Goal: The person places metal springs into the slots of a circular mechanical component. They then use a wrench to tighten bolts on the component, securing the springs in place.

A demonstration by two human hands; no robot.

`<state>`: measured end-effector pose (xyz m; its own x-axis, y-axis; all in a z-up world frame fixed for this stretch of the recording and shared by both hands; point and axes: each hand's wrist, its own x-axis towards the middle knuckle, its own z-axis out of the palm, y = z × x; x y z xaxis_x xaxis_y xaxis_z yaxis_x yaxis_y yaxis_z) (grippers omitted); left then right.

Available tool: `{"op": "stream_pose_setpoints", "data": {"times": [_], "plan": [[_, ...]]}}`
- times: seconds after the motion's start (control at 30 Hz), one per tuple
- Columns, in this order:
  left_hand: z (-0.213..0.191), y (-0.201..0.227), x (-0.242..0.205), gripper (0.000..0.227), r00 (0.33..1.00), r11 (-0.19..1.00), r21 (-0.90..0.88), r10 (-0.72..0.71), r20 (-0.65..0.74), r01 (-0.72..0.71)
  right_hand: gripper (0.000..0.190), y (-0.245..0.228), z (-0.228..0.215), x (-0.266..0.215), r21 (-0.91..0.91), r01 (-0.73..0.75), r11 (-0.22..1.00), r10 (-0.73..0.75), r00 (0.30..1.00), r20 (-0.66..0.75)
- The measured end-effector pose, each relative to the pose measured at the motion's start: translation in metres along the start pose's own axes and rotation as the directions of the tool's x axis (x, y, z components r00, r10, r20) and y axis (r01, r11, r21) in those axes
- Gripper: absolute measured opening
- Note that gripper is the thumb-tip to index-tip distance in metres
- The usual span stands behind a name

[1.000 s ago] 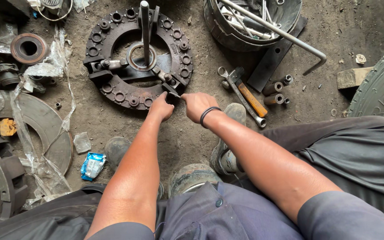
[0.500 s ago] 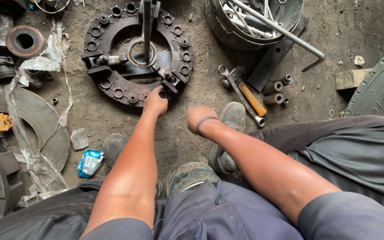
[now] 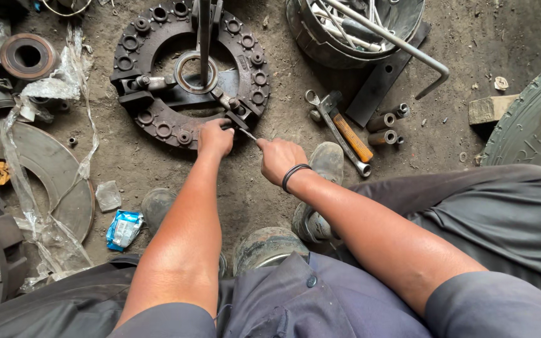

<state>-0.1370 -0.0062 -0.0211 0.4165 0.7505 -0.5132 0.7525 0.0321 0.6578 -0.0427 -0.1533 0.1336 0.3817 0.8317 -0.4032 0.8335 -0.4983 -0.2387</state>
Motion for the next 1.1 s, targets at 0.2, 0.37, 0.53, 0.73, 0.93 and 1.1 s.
{"op": "stream_pose_setpoints", "data": {"times": [0.2, 0.37, 0.53, 0.73, 0.93, 1.1], "plan": [[-0.001, 0.0, 0.002, 0.027, 1.0, 1.0, 0.01, -0.008, 0.004, 0.008, 0.032, 0.0, 0.006, 0.001, -0.038, 0.023, 0.999, -0.022, 1.0, 0.016], [-0.004, 0.019, -0.003, 0.024, 0.997, 0.997, 0.004, -0.076, 0.004, 0.076, 0.028, -0.003, 0.003, 0.001, -0.039, 0.044, 0.998, -0.043, 0.999, 0.003], [-0.01, 0.031, -0.011, 0.021, 0.998, 0.998, 0.033, -0.051, -0.037, 0.053, 0.024, -0.01, -0.001, 0.006, -0.069, 0.033, 0.997, -0.031, 0.999, 0.027], [-0.014, 0.032, -0.01, 0.019, 0.998, 0.995, 0.1, 0.028, -0.055, -0.022, 0.023, -0.015, -0.014, 0.015, -0.061, 0.009, 0.998, -0.002, 0.994, 0.106], [-0.018, 0.036, -0.01, 0.022, 0.999, 0.993, 0.111, 0.029, -0.02, -0.027, 0.028, -0.016, -0.026, 0.03, -0.026, -0.052, 0.998, 0.056, 0.979, 0.195], [-0.015, 0.027, -0.011, 0.021, 0.993, 0.983, 0.144, 0.114, -0.023, -0.11, 0.029, -0.009, -0.016, 0.038, 0.005, -0.083, 0.997, 0.079, 0.969, 0.235]]}}
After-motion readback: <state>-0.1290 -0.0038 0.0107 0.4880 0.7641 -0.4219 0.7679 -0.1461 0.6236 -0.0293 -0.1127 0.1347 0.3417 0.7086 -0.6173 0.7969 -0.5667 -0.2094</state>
